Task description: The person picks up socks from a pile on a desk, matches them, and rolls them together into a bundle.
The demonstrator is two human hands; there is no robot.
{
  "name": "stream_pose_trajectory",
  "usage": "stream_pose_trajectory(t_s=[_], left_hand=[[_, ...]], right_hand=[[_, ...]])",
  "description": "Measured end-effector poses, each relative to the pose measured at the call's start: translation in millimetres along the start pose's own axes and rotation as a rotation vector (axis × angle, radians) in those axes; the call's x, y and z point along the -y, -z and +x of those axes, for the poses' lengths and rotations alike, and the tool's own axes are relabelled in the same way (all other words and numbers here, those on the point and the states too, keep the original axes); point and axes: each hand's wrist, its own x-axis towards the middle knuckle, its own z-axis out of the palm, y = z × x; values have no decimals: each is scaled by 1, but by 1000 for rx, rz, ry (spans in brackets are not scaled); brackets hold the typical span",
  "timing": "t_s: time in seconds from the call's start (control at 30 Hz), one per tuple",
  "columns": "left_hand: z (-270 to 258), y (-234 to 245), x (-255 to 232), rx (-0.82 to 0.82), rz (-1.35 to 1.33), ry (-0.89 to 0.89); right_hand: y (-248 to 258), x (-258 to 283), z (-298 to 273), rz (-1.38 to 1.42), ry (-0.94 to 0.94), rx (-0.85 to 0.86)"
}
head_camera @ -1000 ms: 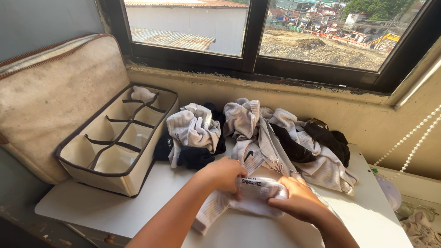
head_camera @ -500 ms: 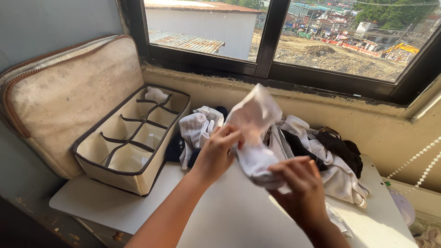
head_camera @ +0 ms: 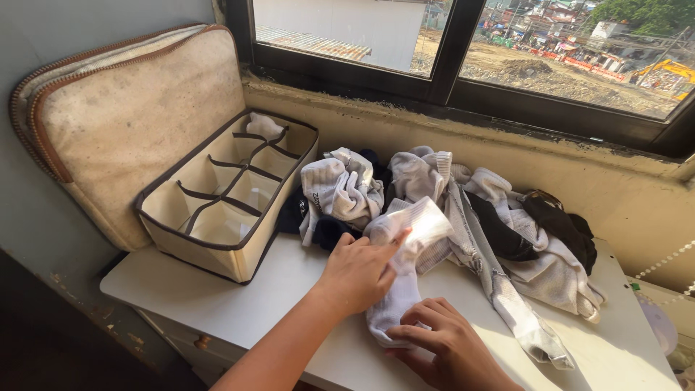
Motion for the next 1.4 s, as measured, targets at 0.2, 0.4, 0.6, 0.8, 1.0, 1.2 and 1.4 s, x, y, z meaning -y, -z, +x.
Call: stream_pose_trajectory(t_s=[0.2, 0.4, 0.6, 0.8, 1.0, 1.2, 1.4], left_hand=[[12, -28, -6, -160, 134, 46], [37, -31, -11, -418, 41, 122], [66, -20, -3, -127, -92, 303], [62, -35, 11, -152, -119, 365], [45, -32, 6, -435, -83, 52], [39, -45, -10, -483, 41, -43], [35, -50, -3, -461, -122, 42]], right_hand=[[8, 5, -3, 218, -200, 143], [10, -1, -6, 416, -201, 167], [3, -7, -13, 403, -248, 94], [2, -9, -18, 427, -351, 136], [5, -8, -16, 437, -324, 130], [4, -8, -15, 437, -319, 114], [9, -22, -7, 605, -470, 150]])
